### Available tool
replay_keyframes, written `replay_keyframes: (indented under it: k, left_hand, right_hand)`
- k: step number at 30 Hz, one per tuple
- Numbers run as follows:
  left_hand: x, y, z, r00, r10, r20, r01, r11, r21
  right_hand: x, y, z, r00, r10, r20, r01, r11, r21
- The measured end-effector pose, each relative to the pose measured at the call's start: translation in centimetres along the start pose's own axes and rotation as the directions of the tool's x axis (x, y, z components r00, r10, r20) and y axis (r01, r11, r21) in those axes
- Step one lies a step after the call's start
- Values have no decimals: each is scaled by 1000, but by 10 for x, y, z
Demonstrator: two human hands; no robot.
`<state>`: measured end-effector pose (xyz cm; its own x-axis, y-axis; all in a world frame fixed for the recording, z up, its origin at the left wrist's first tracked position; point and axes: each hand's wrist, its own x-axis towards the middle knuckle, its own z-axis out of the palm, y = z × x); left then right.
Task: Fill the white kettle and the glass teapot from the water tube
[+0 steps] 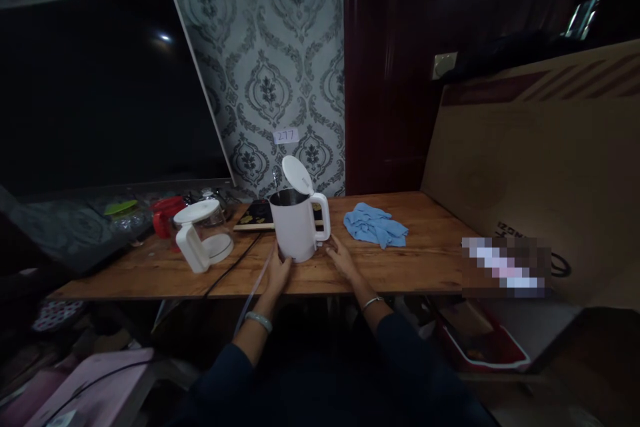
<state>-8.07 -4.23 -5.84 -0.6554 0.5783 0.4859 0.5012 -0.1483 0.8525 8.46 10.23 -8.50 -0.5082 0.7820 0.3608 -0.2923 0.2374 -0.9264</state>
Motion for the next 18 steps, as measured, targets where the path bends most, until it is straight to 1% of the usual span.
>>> replay_keyframes:
  k: [5, 11, 14, 18]
  left_hand:
    - [-1, 1, -4, 999, -7, -42, 8, 1000, 17]
    - [-1, 7, -4, 999, 18, -33, -18, 1000, 4]
    - [-1, 10, -3, 999, 20, -29, -20, 1000, 0]
    - [0, 10, -2, 1000, 15, -20, -15, 1000, 4]
  right_hand:
    - [1, -2, 1, 1000, -13, 4, 13, 1000, -9]
    - [1, -4, -4, 1000, 11, -12, -11, 998, -61]
    - [0, -5, -2, 1000, -3, -25, 0, 992, -123]
    - [-5, -5, 2, 998, -37, -48, 23, 965, -262]
